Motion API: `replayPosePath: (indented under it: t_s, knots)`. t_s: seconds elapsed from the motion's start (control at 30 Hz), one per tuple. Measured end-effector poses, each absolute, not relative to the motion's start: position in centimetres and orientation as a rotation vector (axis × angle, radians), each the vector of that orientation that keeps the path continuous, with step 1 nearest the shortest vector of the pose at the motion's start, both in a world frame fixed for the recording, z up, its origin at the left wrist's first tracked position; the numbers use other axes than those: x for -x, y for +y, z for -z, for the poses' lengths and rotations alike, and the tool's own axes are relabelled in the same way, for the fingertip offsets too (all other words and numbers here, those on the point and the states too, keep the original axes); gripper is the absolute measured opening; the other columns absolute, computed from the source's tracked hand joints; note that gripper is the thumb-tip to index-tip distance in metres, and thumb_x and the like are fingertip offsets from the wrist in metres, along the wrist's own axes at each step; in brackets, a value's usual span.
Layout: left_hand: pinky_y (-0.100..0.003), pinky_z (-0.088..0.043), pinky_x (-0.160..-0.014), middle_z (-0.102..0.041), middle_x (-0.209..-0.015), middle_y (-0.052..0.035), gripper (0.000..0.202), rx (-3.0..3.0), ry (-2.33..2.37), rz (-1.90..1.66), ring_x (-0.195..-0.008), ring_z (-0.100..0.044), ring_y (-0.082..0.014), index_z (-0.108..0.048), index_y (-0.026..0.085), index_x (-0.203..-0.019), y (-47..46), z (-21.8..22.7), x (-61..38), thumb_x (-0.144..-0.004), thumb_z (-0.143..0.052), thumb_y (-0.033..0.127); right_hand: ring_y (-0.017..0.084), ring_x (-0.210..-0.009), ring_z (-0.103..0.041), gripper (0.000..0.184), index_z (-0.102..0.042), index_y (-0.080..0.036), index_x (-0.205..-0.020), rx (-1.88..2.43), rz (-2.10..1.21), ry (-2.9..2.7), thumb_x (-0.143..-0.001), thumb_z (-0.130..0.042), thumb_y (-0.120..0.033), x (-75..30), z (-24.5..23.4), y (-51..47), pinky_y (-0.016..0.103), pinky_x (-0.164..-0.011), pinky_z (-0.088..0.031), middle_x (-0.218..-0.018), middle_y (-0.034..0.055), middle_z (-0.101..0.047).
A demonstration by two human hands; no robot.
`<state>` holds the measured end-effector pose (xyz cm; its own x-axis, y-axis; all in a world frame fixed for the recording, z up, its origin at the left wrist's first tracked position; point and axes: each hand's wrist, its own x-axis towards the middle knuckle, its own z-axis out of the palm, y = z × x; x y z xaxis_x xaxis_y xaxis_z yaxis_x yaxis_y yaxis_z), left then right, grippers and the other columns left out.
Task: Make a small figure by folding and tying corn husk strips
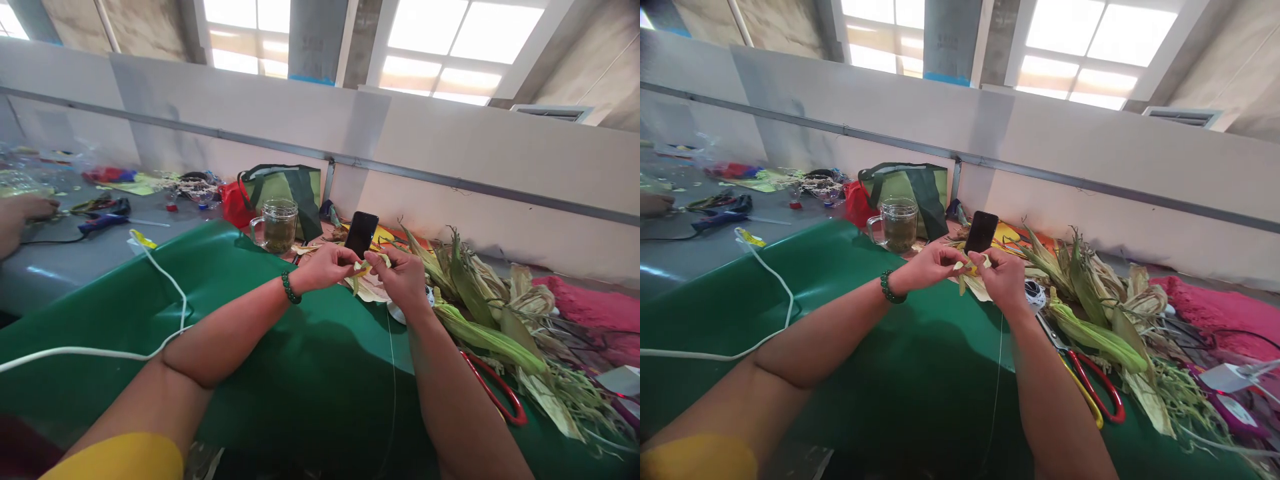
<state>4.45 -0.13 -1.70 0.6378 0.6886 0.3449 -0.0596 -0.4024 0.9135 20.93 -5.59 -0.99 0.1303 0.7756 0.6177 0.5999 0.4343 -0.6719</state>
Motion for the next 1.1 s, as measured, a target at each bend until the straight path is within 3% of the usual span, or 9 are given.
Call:
replayPosePath:
  t_s: [0.17,0.4,0.57,0.7,0.9,1.1]
  knots:
    - [-0.023,-0.046,-0.065,-0.066,-0.067,-0.0026,0.034,-1.622,0.458,-0.768,-0.065,-0.058,-0.0103,-0.068,0.010,-0.072,0.1,1.6,-4.5,-0.067,-0.079,0.042,0.011,-0.041,-0.048,0.047,-0.060,-0.019,-0.051,1.240,-0.399,-1.431,-0.066,-0.071,-0.062,-21.9,0.9,-4.7,0.026,-0.044,-0.038,-0.046,0.0003,-0.058]
    - [-0.025,-0.048,-0.070,-0.069,-0.071,-0.0030,0.034,-1.546,0.437,-0.747,-0.068,-0.061,-0.0110,-0.070,0.010,-0.079,-0.1,1.2,-4.0,-0.070,-0.079,0.042,0.011,-0.040,-0.048,0.052,-0.059,-0.019,-0.051,1.193,-0.383,-1.493,-0.071,-0.066,-0.067,-21.3,1.0,-4.8,0.026,-0.042,-0.038,-0.046,0.0005,-0.057]
    - [-0.026,-0.049,-0.066,-0.071,-0.069,-0.0043,0.040,-1.468,0.441,-0.744,-0.068,-0.065,-0.0138,-0.070,0.010,-0.086,-0.2,1.6,-4.2,-0.061,-0.086,0.037,0.012,-0.047,-0.053,0.041,-0.063,-0.019,-0.073,1.124,-0.207,-1.385,-0.073,-0.068,-0.059,-21.0,1.1,-5.2,0.026,-0.046,-0.042,-0.057,-0.0007,-0.060]
    - [-0.025,-0.049,-0.068,-0.074,-0.076,-0.0063,0.042,-1.289,0.559,-0.946,-0.076,-0.069,-0.0162,-0.066,0.011,-0.088,0.0,1.6,-4.5,-0.057,-0.088,0.029,0.010,-0.048,-0.042,0.042,-0.053,-0.020,-0.057,1.128,0.082,-1.339,-0.081,-0.062,-0.053,-20.8,1.0,-5.9,0.026,-0.049,-0.035,-0.052,-0.0030,-0.048]
    - [-0.028,-0.051,-0.076,-0.074,-0.077,-0.0053,0.045,-1.231,0.471,-1.092,-0.079,-0.070,-0.0169,-0.064,0.011,-0.086,-0.1,1.6,-4.7,-0.054,-0.089,0.029,0.011,-0.051,-0.038,0.040,-0.061,-0.018,-0.059,1.270,-0.276,-1.811,-0.078,-0.059,-0.053,-19.8,1.9,-5.3,0.026,-0.049,-0.028,-0.051,-0.0026,-0.045]
    - [-0.029,-0.052,-0.073,-0.073,-0.071,-0.0053,0.035,-1.324,0.486,-1.169,-0.075,-0.070,-0.0186,-0.068,0.011,-0.077,-0.1,1.8,-4.8,-0.057,-0.086,0.034,0.010,-0.051,-0.030,0.042,-0.047,-0.019,-0.049,1.244,-0.283,-1.909,-0.080,-0.057,-0.045,-19.8,2.0,-5.6,0.026,-0.049,-0.023,-0.049,-0.0037,-0.034]
